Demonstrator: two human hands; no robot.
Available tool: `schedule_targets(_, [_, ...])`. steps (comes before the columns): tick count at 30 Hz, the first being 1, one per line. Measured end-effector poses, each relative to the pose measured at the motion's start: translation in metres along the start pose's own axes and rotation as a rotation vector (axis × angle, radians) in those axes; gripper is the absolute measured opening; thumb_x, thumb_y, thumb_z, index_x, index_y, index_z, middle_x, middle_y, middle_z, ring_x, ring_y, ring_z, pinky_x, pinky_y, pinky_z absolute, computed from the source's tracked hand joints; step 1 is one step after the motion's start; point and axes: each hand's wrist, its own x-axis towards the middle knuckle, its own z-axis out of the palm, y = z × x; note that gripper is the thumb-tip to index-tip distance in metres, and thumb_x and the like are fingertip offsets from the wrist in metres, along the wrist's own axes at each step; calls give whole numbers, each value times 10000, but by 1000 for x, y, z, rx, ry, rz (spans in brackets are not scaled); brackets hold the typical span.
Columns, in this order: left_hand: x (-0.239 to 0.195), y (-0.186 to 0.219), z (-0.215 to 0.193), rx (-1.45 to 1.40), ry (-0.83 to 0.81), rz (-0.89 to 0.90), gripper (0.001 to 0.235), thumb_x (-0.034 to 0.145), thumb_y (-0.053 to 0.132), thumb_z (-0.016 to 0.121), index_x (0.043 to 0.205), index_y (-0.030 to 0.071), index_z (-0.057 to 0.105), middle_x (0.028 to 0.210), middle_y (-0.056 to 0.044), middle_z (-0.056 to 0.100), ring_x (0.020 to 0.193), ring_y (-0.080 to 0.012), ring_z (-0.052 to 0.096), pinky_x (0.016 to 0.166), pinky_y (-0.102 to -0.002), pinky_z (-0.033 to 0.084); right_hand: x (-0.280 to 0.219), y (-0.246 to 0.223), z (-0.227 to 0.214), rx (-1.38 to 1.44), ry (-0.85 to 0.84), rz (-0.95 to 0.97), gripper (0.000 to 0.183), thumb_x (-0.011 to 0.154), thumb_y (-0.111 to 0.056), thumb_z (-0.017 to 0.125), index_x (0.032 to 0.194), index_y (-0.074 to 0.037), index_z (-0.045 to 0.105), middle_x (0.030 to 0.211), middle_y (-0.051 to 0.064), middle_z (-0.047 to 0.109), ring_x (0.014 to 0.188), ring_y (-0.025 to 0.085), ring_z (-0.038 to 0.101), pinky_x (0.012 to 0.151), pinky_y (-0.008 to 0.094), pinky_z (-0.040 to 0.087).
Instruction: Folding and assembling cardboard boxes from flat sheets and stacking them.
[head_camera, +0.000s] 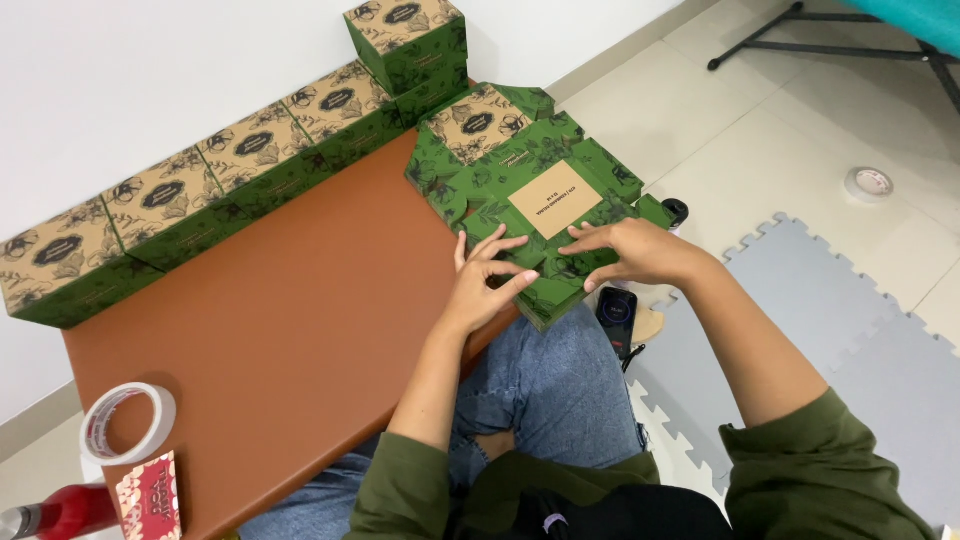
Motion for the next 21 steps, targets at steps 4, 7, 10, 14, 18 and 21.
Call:
schedule_targets(4, [-1, 7, -3, 13, 2, -7, 282, 946, 520, 651, 1036, 276, 762, 1384, 8, 624, 1466, -276, 392, 1216, -663, -62, 6, 28, 19, 46, -17, -16, 370, 952, -316, 618, 1272, -154, 713, 1493, 120, 545, 1414, 361, 465, 1131, 587, 396])
schedule_targets(7, [-1, 10, -5, -34, 37, -34, 354, 1050, 470, 491, 1252, 243, 673, 1349, -34, 632, 1449, -271, 417, 1215, -647, -50, 13, 54, 51, 25, 91, -19, 382, 1035, -305, 517, 1355, -137, 640, 1415, 159, 595, 1285, 387, 571, 1092, 574, 437])
schedule_targets(10, [-4, 10, -3, -18, 102, -20, 346, 1084, 383, 430, 1349, 226, 586, 1372, -65, 611, 1439, -262, 439, 1222, -627, 8, 3, 40, 66, -156, 367, -209, 304, 928, -202, 664, 1208, -91, 701, 1331, 155, 667, 1257, 357, 604, 1085, 526, 458])
schedule_targets(14, [-10, 21, -3, 63, 381, 45, 456, 1036, 275, 528, 1468, 151, 450, 1436, -109, 488, 1436, -342, 398, 1187, -581, 219, 16, 65, 66, -594, 860, -210, 181, 979, -320, 623, 1136, -321, 713, 1023, -82, 769, 947, 123, 732, 781, 279, 576])
schedule_targets(18, [-32, 45, -7, 130, 674, 142, 502, 993, 204, 579, 1453, 67, 431, 1347, -160, 502, 1347, -399, 451, 1105, -538, 328, 1, 15, 5, -834, 1084, -373, 295, 992, -255, 593, 1256, -298, 718, 925, -80, 713, 890, 109, 679, 805, 223, 550])
schedule_targets(21, [-61, 82, -18, 218, 708, 174, 571, 917, 133, 621, 1428, 5, 400, 1431, -196, 483, 1387, -363, 463, 1160, -457, 358, -13, -61, -24, -1008, 1352, -300, 63, 1030, -194, 790, 1007, -249, 808, 765, -139, 715, 685, 28, 551, 510, 175, 331])
